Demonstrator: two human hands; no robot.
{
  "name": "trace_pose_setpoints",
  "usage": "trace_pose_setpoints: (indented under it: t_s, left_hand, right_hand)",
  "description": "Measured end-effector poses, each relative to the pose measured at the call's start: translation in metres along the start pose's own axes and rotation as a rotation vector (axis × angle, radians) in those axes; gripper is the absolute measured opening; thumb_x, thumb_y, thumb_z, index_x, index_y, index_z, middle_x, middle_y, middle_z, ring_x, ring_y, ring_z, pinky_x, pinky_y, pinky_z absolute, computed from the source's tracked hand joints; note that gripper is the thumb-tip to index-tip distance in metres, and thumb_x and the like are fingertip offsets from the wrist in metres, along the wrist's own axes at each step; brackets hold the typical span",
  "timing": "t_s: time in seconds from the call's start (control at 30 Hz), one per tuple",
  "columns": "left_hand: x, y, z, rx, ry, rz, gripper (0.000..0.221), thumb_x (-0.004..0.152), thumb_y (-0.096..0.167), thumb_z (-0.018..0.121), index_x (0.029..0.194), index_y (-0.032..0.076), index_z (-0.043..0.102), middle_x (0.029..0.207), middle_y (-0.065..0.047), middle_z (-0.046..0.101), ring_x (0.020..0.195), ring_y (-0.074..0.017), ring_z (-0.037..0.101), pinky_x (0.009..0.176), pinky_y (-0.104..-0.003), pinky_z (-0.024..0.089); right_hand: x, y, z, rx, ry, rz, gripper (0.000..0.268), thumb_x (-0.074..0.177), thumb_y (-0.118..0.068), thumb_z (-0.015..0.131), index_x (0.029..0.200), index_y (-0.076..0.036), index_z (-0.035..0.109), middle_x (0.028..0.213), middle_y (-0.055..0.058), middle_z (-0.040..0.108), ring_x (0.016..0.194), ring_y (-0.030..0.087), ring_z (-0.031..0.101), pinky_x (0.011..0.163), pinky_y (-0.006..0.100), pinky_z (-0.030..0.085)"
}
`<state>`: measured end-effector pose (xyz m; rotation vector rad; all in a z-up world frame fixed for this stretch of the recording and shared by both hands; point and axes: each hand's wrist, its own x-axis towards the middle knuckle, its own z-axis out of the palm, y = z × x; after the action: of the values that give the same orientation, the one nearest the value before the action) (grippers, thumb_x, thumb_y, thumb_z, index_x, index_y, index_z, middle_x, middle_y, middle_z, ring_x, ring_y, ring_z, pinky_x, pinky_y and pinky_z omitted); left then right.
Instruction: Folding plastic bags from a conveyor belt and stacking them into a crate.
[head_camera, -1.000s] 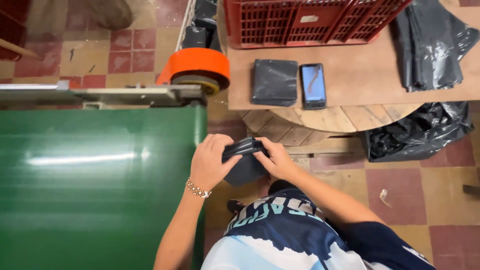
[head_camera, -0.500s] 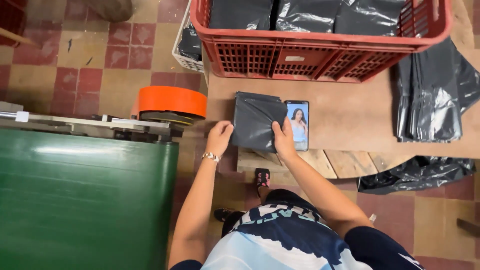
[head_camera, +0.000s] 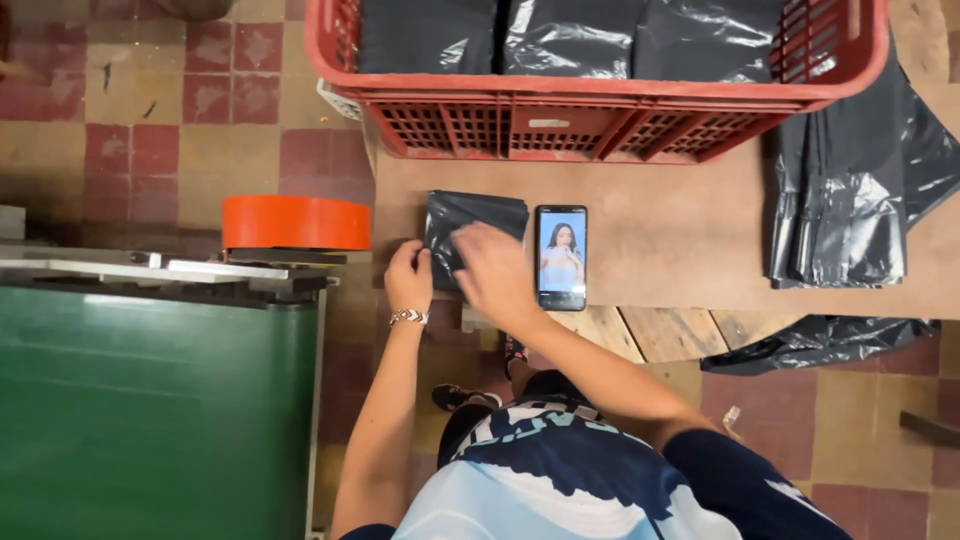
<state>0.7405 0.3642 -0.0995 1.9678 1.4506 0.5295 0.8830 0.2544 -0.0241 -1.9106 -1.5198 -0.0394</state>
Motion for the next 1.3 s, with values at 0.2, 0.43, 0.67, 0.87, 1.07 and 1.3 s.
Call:
trace_pose_setpoints:
  t_s: [0.2, 0.43, 0.67, 0.87, 1.07, 1.3]
  left_hand:
    - [-0.007, 0.004, 0.001, 0.064, 0.060, 0.039, 0.015, 0.093, 0.019, 0.064, 0.107, 0.018, 0.071, 0.099, -0.008, 0.069, 0.100, -0.0295, 0.068, 0.086, -0.041, 0.057]
    - [-0.008, -0.008, 0.017, 0.100, 0.160, 0.072, 0.010, 0.090, 0.018, 0.066, 0.099, 0.020, 0.070, 0.087, -0.004, 0.061, 0.090, -0.0274, 0.068, 0.079, -0.038, 0.056]
    - [-0.019, -0.004, 0.019, 0.143, 0.253, 0.162, 0.012, 0.093, 0.014, 0.061, 0.102, 0.019, 0.067, 0.089, -0.002, 0.058, 0.087, -0.0269, 0.064, 0.081, -0.038, 0.054]
    - [-0.020, -0.007, 0.023, 0.164, 0.240, 0.245, 0.018, 0.100, 0.017, 0.049, 0.111, 0.016, 0.063, 0.093, -0.004, 0.055, 0.089, -0.0286, 0.060, 0.081, -0.040, 0.052]
    - [-0.019, -0.012, 0.027, 0.201, 0.227, 0.291, 0.020, 0.099, 0.016, 0.046, 0.115, 0.012, 0.059, 0.094, -0.008, 0.050, 0.089, -0.0339, 0.055, 0.080, -0.045, 0.051]
    - [-0.018, -0.010, 0.027, 0.257, 0.234, 0.340, 0.022, 0.101, 0.018, 0.042, 0.115, 0.012, 0.057, 0.095, -0.008, 0.049, 0.089, -0.0338, 0.054, 0.080, -0.045, 0.051]
  right_hand:
    - [0.034, 0.003, 0.036, -0.146, -0.063, -0.214, 0.057, 0.094, -0.047, 0.052, 0.141, -0.016, 0.054, 0.154, 0.014, 0.042, 0.149, 0.040, 0.025, 0.119, 0.068, 0.013]
    - [0.035, 0.015, 0.044, -0.229, -0.310, -0.091, 0.060, 0.097, -0.053, 0.049, 0.149, -0.022, 0.044, 0.164, 0.009, 0.024, 0.152, 0.043, 0.007, 0.112, 0.079, 0.001]
    - [0.033, 0.018, 0.053, -0.246, -0.275, -0.111, 0.062, 0.095, -0.052, 0.048, 0.149, -0.022, 0.044, 0.162, 0.011, 0.028, 0.151, 0.046, 0.010, 0.110, 0.081, 0.004]
    - [0.032, 0.020, 0.062, -0.244, -0.225, -0.123, 0.061, 0.093, -0.051, 0.050, 0.146, -0.021, 0.046, 0.159, 0.012, 0.032, 0.149, 0.046, 0.016, 0.109, 0.083, 0.007]
    - [0.031, 0.021, 0.066, -0.256, -0.197, -0.137, 0.063, 0.091, -0.051, 0.048, 0.146, -0.021, 0.046, 0.158, 0.012, 0.034, 0.149, 0.046, 0.021, 0.109, 0.082, 0.009]
    - [0.032, 0.021, 0.063, -0.247, -0.205, -0.149, 0.062, 0.092, -0.050, 0.046, 0.147, -0.020, 0.046, 0.158, 0.013, 0.034, 0.148, 0.047, 0.021, 0.108, 0.082, 0.009]
